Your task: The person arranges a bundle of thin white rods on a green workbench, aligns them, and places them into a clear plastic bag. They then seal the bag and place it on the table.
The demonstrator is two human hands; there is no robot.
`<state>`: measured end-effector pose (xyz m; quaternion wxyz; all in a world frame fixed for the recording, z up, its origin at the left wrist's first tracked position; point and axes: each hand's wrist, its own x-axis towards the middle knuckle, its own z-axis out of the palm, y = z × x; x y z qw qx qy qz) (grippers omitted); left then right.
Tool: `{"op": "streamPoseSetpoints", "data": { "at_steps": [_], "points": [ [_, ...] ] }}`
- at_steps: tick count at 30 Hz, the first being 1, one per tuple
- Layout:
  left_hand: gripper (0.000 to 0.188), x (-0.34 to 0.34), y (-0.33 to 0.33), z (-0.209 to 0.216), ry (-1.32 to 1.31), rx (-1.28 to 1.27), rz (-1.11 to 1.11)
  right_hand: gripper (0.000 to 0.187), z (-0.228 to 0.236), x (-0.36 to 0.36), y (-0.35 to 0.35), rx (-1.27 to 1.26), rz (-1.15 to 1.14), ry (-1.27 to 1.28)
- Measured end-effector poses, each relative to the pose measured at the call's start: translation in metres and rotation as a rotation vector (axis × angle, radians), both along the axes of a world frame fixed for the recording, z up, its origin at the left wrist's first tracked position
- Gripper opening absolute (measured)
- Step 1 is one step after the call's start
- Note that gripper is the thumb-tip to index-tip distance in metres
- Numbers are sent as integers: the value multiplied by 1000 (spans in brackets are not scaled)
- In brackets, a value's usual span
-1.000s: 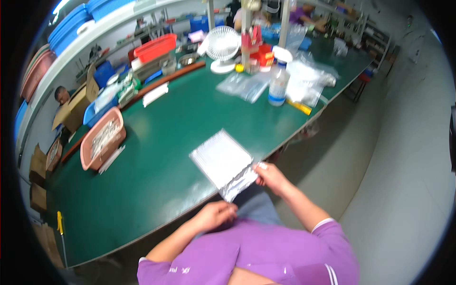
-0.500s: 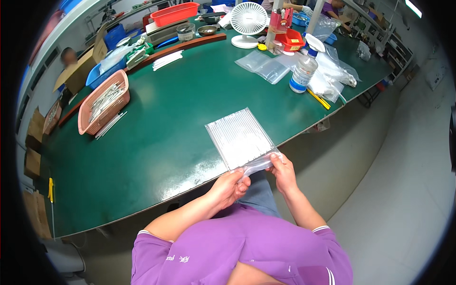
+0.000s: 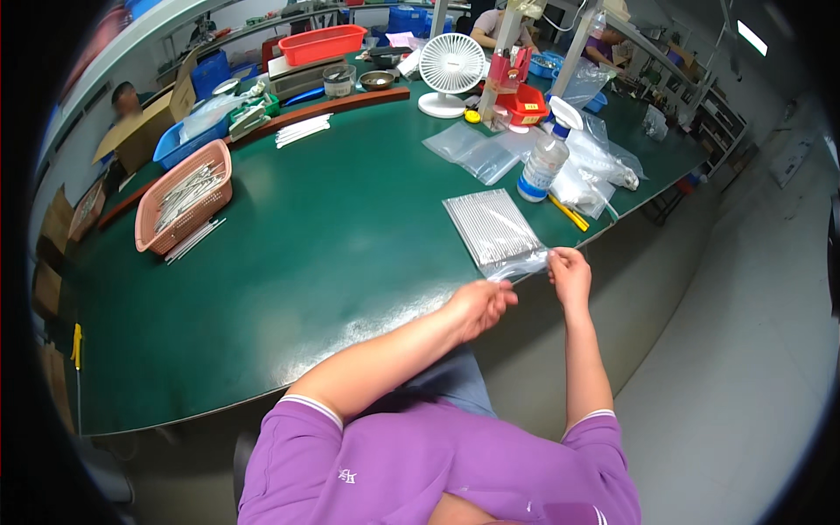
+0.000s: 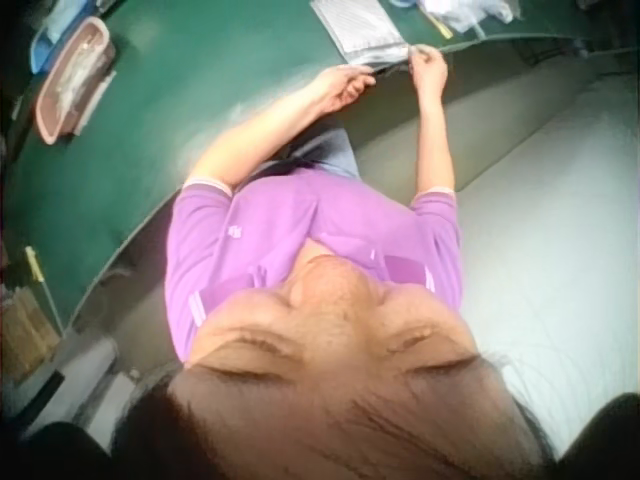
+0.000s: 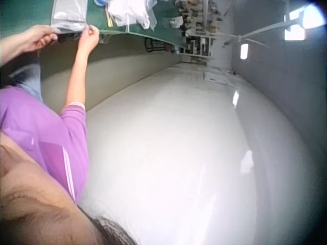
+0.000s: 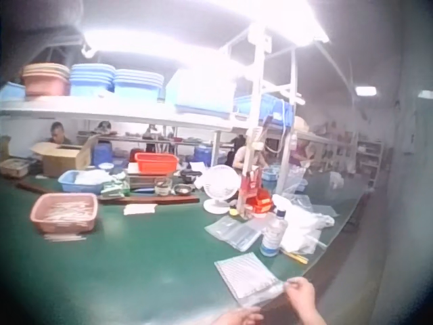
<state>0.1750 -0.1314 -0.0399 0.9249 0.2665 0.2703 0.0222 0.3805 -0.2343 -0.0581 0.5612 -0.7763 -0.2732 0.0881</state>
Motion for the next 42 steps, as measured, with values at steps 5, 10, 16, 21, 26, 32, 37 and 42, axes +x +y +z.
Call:
{"op": "streamPoseSetpoints", "data": {
  "at_steps": [5,10,16,21,26,32,37,42],
  "points": [
    [37,-58,-33,-1,-206,385,-634,36,33,-43,20,81,77,-542],
    [45,-97,-36,10,-128,809,-873,61,20,-86,80,-185,365,-881],
    [38,-172,-16,13,-124,632,-553,58,3,-80,87,-371,403,-913],
    [31,-195,-21,5,-138,530,-368,56,4,-79,83,-361,401,-916],
    [30,-213,-16,11,-127,652,-321,55,4,-80,86,-354,396,-895],
    [34,-238,-12,19,-91,746,-291,54,3,-82,86,-376,395,-897],
    [45,-266,-3,15,-189,665,-30,52,6,-86,85,-432,403,-895],
    [52,-304,17,-3,28,1085,270,54,-1,-76,87,-446,416,-844]
  ]
}}
